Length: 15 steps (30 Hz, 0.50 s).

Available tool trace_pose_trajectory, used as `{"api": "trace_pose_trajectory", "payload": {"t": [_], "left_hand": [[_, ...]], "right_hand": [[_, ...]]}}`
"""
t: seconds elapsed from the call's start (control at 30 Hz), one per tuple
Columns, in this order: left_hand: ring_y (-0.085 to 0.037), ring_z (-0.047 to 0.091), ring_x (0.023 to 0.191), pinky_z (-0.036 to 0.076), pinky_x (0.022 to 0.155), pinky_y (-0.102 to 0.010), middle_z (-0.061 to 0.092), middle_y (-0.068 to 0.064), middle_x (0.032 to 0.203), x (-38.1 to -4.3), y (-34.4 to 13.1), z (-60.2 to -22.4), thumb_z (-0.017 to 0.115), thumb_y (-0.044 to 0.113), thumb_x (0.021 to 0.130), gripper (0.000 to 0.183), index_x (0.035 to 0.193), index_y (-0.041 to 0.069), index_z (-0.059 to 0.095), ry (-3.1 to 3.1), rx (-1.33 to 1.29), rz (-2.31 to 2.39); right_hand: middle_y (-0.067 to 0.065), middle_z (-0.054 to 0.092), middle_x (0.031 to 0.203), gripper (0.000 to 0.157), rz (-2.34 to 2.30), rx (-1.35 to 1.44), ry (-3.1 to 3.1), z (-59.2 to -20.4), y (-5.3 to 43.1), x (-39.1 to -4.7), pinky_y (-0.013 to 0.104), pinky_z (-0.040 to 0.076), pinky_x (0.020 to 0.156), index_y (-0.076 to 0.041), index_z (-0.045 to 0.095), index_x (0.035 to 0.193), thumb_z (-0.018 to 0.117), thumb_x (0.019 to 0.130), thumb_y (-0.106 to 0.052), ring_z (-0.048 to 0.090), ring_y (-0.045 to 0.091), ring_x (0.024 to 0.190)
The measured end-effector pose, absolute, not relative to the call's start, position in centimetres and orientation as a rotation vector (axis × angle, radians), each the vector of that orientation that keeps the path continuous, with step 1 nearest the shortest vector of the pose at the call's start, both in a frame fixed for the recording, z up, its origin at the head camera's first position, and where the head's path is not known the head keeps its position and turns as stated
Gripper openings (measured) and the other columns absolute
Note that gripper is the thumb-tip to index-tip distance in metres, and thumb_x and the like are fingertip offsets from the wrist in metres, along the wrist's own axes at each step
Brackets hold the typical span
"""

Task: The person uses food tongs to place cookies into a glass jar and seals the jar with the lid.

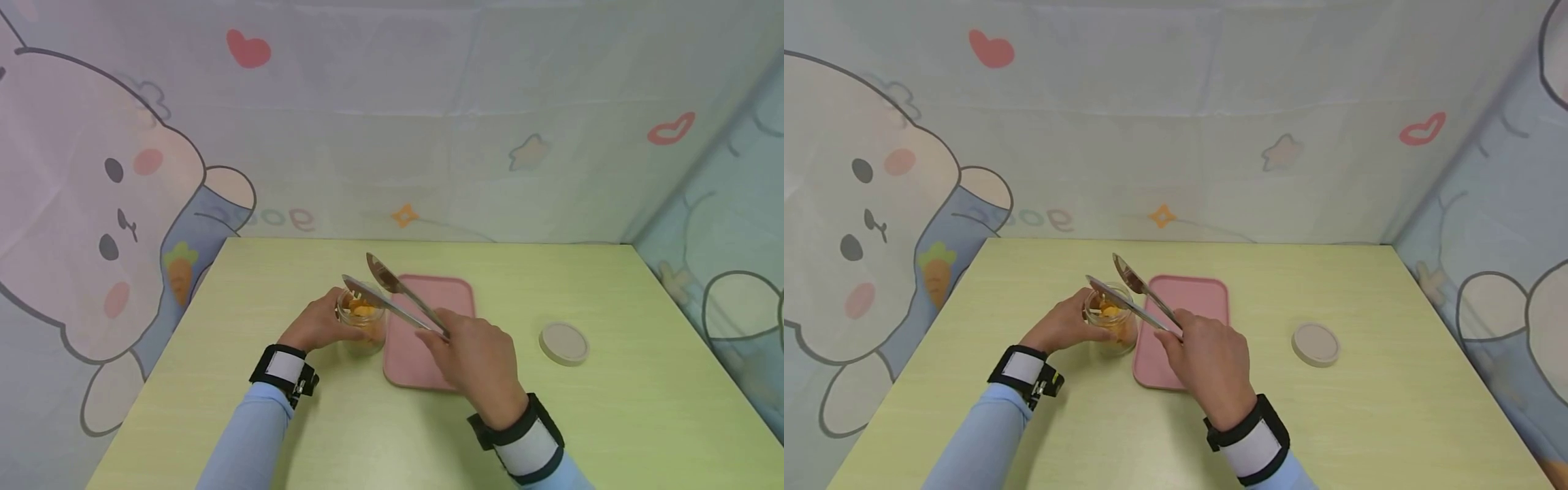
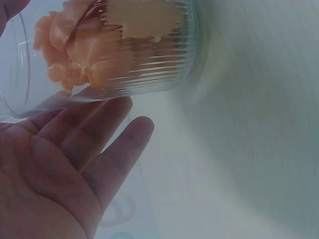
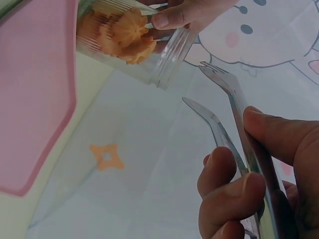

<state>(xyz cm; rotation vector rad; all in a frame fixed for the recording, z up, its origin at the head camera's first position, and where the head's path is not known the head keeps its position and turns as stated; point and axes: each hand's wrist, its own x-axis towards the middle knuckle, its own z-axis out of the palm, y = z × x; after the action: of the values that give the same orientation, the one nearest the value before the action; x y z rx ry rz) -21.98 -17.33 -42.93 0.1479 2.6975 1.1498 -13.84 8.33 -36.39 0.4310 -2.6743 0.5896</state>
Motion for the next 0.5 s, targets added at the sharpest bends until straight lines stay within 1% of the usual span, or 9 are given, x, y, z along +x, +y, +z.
{"api": "trace_pose_trajectory", "payload": {"t": [0.13, 0.3, 0.37, 0.5], "left_hand": [[-0.024, 0.055, 0.101, 0.047, 0.089, -0.048, 0.063, -0.009, 0.112, -22.0, -17.3, -42.8, 0.084, 0.044, 0.063, 0.077, 0.122, 0.013, 0.048, 2.695, 0.143, 1.149], [-0.023, 0.056, 0.099, 0.047, 0.087, -0.045, 0.064, -0.008, 0.109, -21.9, -17.3, -42.7, 0.085, 0.044, 0.062, 0.076, 0.120, 0.012, 0.049, 2.714, 0.145, 1.132], [-0.023, 0.056, 0.099, 0.047, 0.087, -0.045, 0.064, -0.009, 0.110, -21.8, -17.3, -42.6, 0.085, 0.044, 0.062, 0.075, 0.120, 0.012, 0.049, 2.721, 0.152, 1.127], [-0.024, 0.056, 0.100, 0.047, 0.087, -0.046, 0.064, -0.009, 0.111, -21.7, -17.2, -42.6, 0.085, 0.042, 0.063, 0.074, 0.119, 0.011, 0.049, 2.725, 0.167, 1.132]], "right_hand": [[-0.005, 0.042, 0.045, 0.024, 0.593, 0.429, -2.681, -36.4, 8.5, -13.9, 0.026, 0.024, 0.032, -0.016, 0.061, 0.076, 0.074, 0.080, -0.037, 0.038, 0.011, 0.037], [-0.006, 0.045, 0.043, 0.023, 0.591, 0.425, -2.668, -36.4, 8.9, -13.8, 0.026, 0.026, 0.031, -0.015, 0.068, 0.087, 0.073, 0.081, -0.037, 0.039, 0.009, 0.035], [-0.006, 0.044, 0.043, 0.024, 0.587, 0.422, -2.657, -36.4, 9.1, -13.7, 0.026, 0.025, 0.031, -0.014, 0.069, 0.090, 0.073, 0.080, -0.037, 0.038, 0.009, 0.036], [-0.006, 0.037, 0.044, 0.024, 0.587, 0.404, -2.643, -36.5, 9.7, -13.7, 0.025, 0.021, 0.032, -0.015, 0.069, 0.088, 0.074, 0.079, -0.036, 0.035, 0.011, 0.037]]}}
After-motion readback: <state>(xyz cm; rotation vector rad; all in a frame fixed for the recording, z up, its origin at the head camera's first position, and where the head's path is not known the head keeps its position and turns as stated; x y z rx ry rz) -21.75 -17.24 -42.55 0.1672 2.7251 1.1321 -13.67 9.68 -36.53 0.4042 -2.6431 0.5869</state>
